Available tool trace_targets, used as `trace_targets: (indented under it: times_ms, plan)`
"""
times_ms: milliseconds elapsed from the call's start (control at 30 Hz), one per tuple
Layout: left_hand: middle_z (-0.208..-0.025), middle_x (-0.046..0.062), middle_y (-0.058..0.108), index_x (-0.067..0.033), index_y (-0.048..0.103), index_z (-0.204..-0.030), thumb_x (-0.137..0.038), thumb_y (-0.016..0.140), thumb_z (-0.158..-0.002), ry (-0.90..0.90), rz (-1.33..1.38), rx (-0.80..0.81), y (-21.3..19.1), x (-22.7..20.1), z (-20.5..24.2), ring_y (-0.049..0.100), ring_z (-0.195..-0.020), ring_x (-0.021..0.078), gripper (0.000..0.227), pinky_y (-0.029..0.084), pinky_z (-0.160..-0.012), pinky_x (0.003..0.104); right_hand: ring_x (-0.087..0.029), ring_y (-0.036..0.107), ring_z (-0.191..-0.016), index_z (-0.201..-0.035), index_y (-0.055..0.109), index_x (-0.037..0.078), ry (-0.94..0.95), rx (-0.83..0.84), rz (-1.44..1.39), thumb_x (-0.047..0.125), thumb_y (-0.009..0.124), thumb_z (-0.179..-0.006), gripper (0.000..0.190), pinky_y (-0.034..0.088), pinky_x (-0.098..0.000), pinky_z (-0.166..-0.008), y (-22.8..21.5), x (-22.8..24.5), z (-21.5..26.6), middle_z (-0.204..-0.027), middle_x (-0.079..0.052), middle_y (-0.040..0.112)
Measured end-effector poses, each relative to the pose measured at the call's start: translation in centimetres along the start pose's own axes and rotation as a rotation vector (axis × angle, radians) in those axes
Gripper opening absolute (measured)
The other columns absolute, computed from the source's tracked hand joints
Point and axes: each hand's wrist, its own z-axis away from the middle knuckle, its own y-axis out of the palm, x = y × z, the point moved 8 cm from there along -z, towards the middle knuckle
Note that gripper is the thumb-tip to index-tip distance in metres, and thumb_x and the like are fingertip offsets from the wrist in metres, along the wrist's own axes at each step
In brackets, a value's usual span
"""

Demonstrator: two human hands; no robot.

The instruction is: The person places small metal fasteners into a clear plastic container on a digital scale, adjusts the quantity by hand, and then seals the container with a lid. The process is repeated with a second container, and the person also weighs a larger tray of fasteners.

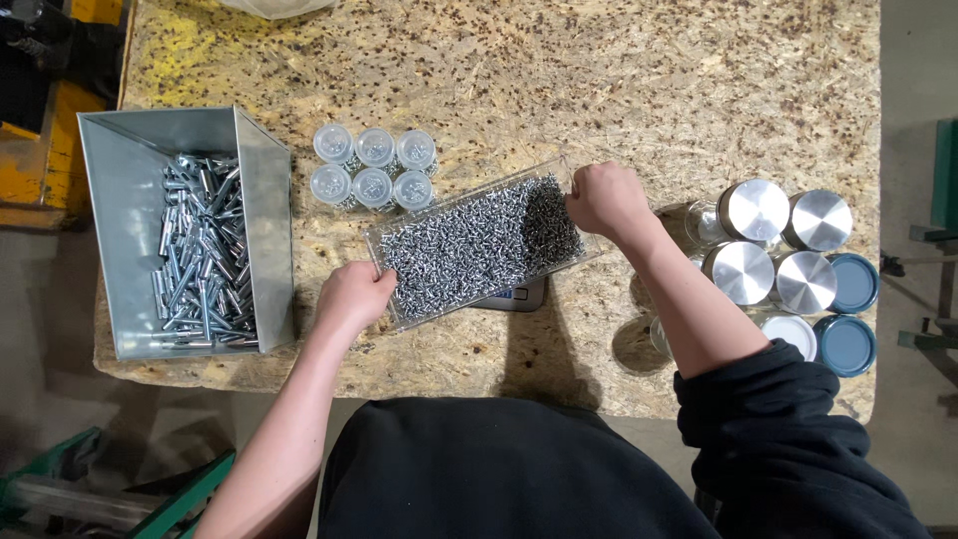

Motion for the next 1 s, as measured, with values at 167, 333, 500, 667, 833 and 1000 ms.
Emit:
trace_targets:
  times_ms: [167,333,500,667,833,1000]
  plan:
    - [-0.105,0.024,0.076,-0.0053,0.081,-0.091,-0.045,0.058,-0.088,-0.011,-0.023,0.029,1.6,1.2,-1.1,0.067,-0.116,0.0464,0.046,0.053,-0.098,0.056,-0.042,0.076,-0.077,-0.080,0.077,0.014,0.008,0.018,0.009,0.032,0.064,-0.079,0.023,0.061,-0.0498,-0.073,-0.4,0.4,0.1,-0.075,-0.020,0.072]
    - [-0.106,0.026,0.076,-0.0019,0.081,-0.097,-0.041,0.058,-0.089,-0.017,-0.030,0.040,2.7,2.0,-1.5,0.068,-0.116,0.0472,0.046,0.053,-0.099,0.057,-0.040,0.076,-0.078,-0.080,0.077,0.014,0.001,0.024,0.033,0.032,0.065,-0.079,0.022,0.062,-0.0488,-0.073,-0.1,0.5,0.4,-0.075,-0.018,0.072]
    - [-0.103,0.019,0.078,-0.0062,0.081,-0.094,-0.042,0.051,-0.090,-0.006,-0.060,0.060,2.6,1.2,0.4,0.068,-0.116,0.0425,0.047,0.053,-0.100,0.055,-0.044,0.075,-0.082,-0.084,0.079,0.011,0.072,0.021,-0.048,0.032,0.064,-0.080,0.026,0.061,-0.0520,-0.078,-0.5,0.2,3.1,-0.078,-0.020,0.071]
    - [-0.106,0.021,0.077,-0.0049,0.081,-0.094,-0.041,0.053,-0.091,0.018,-0.070,0.066,-0.6,-2.8,3.6,0.068,-0.116,0.0437,0.046,0.054,-0.100,0.055,-0.044,0.075,-0.087,-0.088,0.080,0.012,0.149,0.049,-0.058,0.029,0.064,-0.081,0.024,0.060,-0.0523,-0.082,-4.7,-2.1,6.3,-0.081,-0.021,0.073]
    - [-0.105,0.026,0.076,-0.0006,0.080,-0.098,-0.034,0.055,-0.096,0.127,-0.120,0.054,-4.4,-9.3,2.9,0.069,-0.114,0.0460,0.042,0.054,-0.099,0.055,-0.043,0.076,-0.089,-0.088,0.083,0.014,0.224,0.031,-0.078,0.026,0.066,-0.083,0.021,0.060,-0.0516,-0.081,-10.0,-5.2,7.2,-0.080,-0.018,0.076]
    - [-0.110,0.031,0.073,0.0038,0.077,-0.102,-0.035,0.056,-0.095,0.363,-0.263,-0.083,-5.9,-16.4,-3.9,0.067,-0.117,0.0497,0.044,0.052,-0.099,0.062,-0.038,0.077,-0.078,-0.073,0.077,0.021,0.235,-0.047,-0.008,0.035,0.066,-0.081,0.019,0.062,-0.0498,-0.075,-7.7,-14.2,0.6,-0.061,-0.004,0.070]
